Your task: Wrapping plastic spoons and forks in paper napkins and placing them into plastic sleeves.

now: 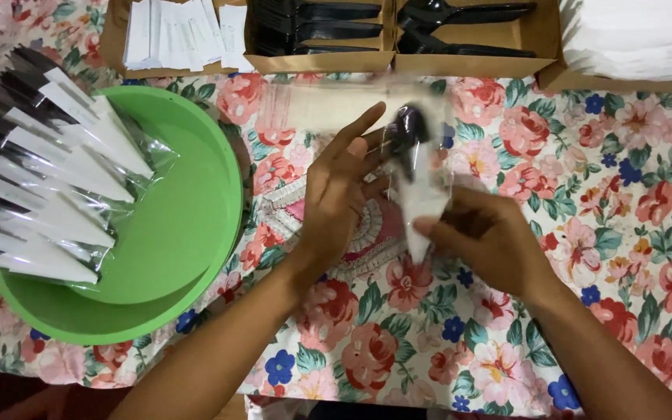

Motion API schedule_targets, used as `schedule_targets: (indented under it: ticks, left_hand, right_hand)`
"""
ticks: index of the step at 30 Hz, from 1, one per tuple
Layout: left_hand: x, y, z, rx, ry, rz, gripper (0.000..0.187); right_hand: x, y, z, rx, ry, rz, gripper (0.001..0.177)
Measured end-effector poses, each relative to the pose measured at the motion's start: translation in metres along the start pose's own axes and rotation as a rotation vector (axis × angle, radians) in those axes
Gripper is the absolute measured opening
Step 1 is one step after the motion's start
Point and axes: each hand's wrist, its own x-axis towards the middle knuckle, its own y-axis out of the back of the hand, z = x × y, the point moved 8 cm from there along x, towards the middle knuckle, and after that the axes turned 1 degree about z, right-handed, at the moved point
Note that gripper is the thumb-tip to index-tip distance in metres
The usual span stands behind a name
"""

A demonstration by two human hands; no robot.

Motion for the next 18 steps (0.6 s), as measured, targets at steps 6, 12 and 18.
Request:
schedule_targets:
  ticks: [6,12,18]
  left_hand:
    - [-0.007,-0.032,-0.001,0.568,0.326,-0.204,0.054]
    - [-0.016,-0.035,-0.009,0.594,0.249,-0.314,0.024]
    - [-0.019,-0.036,-0.003,0.629,0.233,-0.356,0.024]
  right_hand:
    - [-0.012,0.033,-0.010,0.092,0.037,0.362,0.028]
    - [-0.016,0.044,-0.021,0.268,0.231,0.433,0.012]
    - [-0.015,0.057,-0.013,0.431,0.273,0.545,0.027]
